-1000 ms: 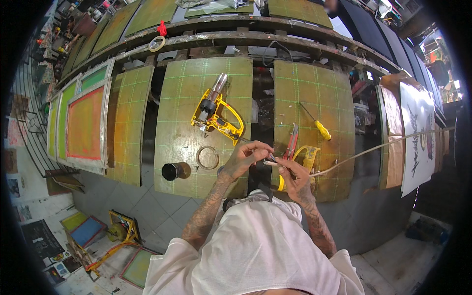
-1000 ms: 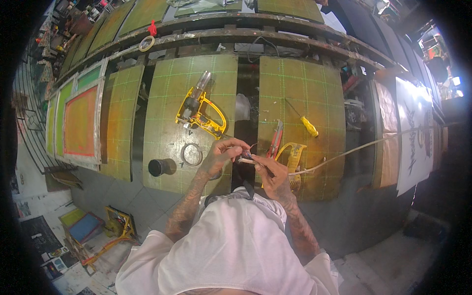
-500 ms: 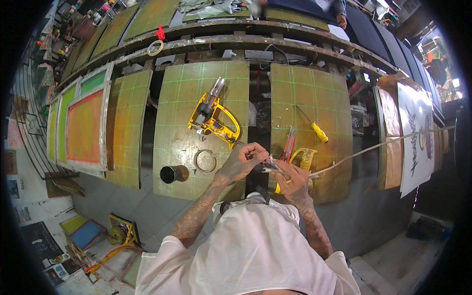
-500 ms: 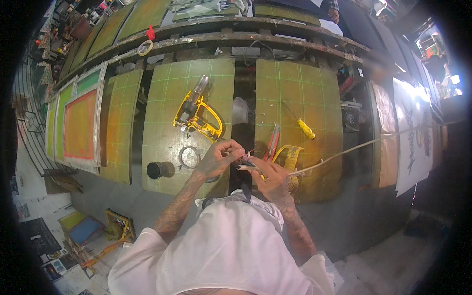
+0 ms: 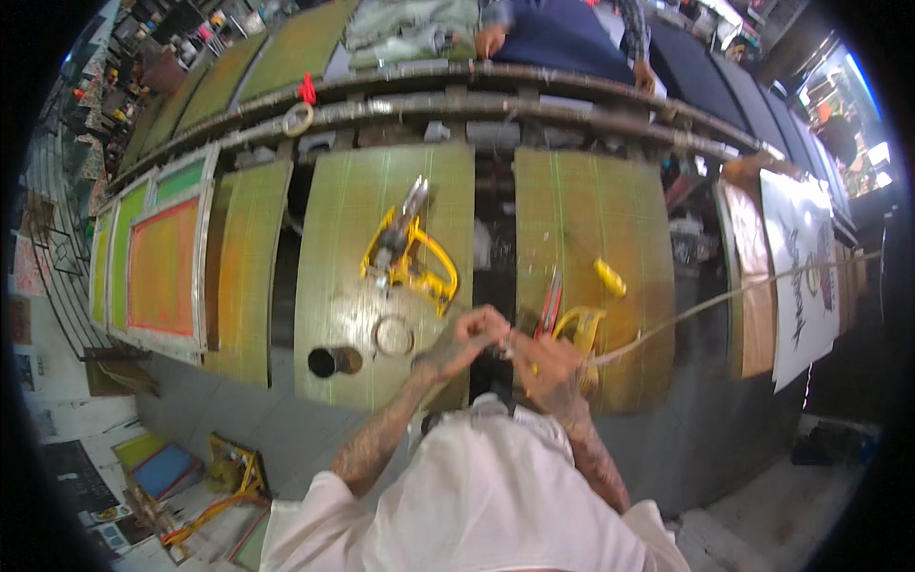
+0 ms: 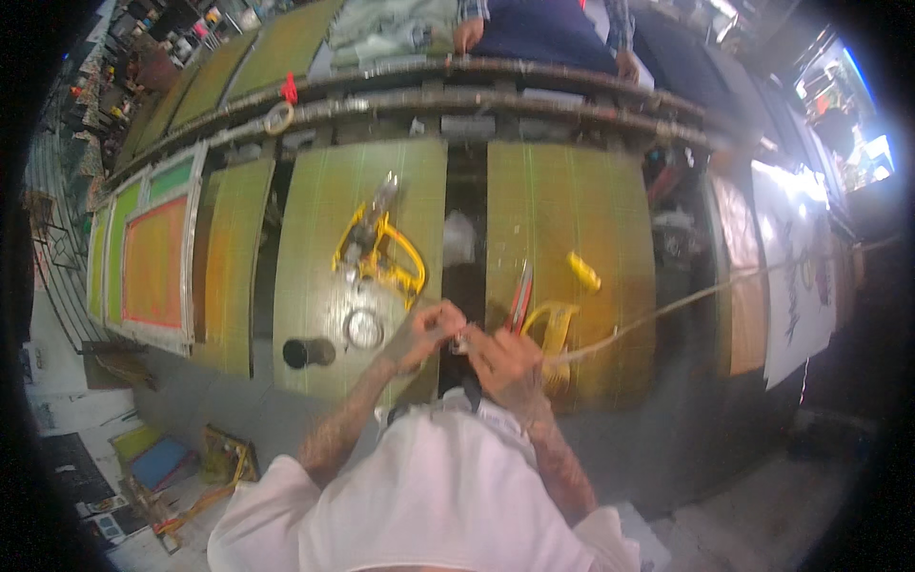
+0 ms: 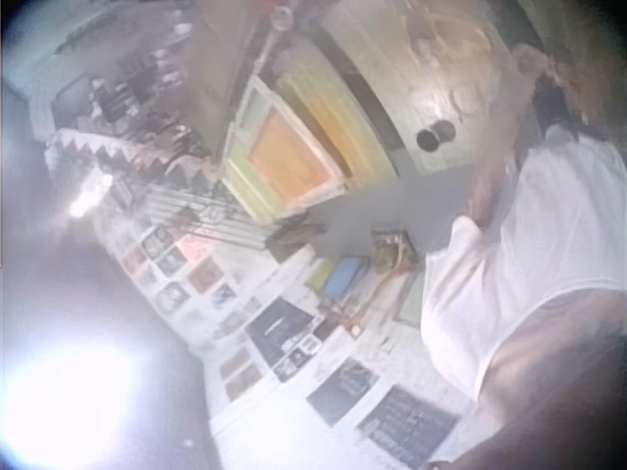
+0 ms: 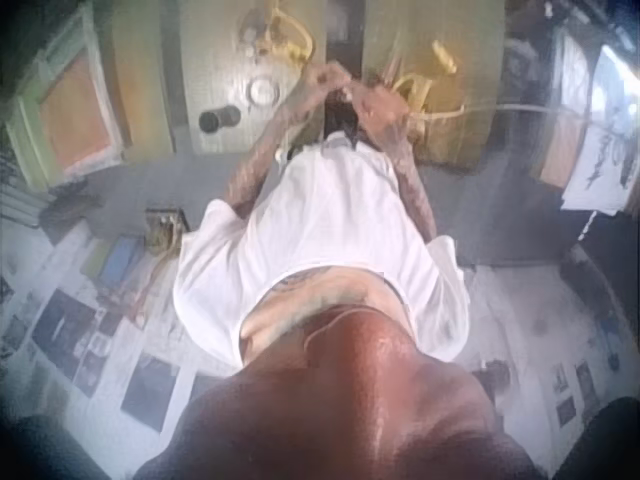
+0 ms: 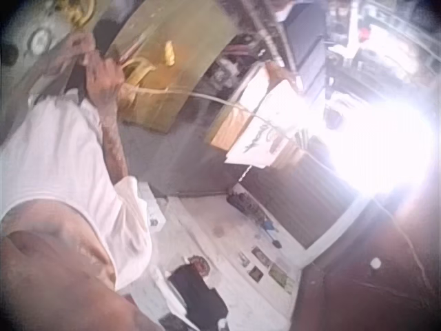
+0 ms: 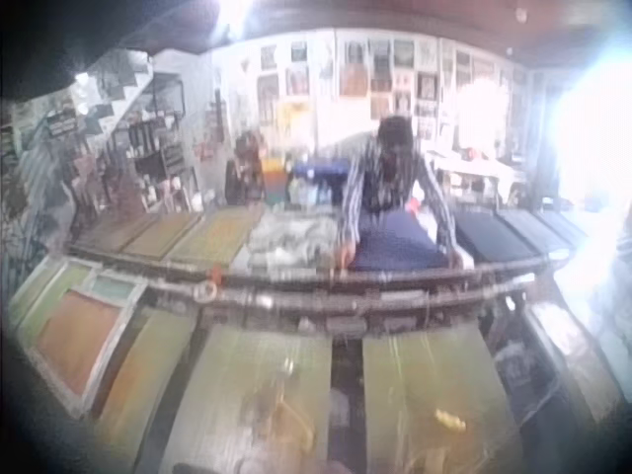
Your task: The person works at a cluttered workbench, using pliers and a screwdriver to strip, twist, and connect small wires. They repeatedly handle wire ends and small components, occasionally picking up tools and setting them down while continuing the wiring task.
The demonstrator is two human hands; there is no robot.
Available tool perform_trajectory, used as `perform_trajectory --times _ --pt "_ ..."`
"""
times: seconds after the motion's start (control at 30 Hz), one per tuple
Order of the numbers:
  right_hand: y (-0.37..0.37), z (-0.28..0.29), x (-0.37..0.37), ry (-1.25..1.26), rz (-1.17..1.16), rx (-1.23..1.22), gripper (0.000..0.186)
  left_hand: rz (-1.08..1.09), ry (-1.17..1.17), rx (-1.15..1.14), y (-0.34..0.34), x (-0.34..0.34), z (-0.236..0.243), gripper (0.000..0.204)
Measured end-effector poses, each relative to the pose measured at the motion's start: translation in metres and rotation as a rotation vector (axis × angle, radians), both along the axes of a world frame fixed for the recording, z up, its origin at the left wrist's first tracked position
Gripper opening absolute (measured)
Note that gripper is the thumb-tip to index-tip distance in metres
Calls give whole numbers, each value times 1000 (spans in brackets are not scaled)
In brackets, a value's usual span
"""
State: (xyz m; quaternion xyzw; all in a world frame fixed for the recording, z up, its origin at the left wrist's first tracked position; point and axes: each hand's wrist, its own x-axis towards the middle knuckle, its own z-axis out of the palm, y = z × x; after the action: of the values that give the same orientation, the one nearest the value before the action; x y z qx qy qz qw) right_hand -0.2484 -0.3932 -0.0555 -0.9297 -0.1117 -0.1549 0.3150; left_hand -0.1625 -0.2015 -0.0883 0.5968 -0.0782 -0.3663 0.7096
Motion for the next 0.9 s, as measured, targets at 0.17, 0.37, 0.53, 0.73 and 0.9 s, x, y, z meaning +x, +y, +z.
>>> perform_trajectory --times 0.17,0.37,0.53,0.73,0.9 --pt "-3 -4 10 -133 41 -33 14 -91 138 -73 9 -5 -21 23" --pt "4 -17 17 -58 -54 54 17 -25 107 -98 0 0 -28 26" --pt "3 -3 21 -11 37 44 21 -6 56 -81 7 -6 -53 26" --pt "-7 -2 19 48 106 16 23 50 16 -286 -1 -12 -53 26" --pt "-3 -11 19 115 39 35 22 135 74 -327 -1 -27 -60 36"
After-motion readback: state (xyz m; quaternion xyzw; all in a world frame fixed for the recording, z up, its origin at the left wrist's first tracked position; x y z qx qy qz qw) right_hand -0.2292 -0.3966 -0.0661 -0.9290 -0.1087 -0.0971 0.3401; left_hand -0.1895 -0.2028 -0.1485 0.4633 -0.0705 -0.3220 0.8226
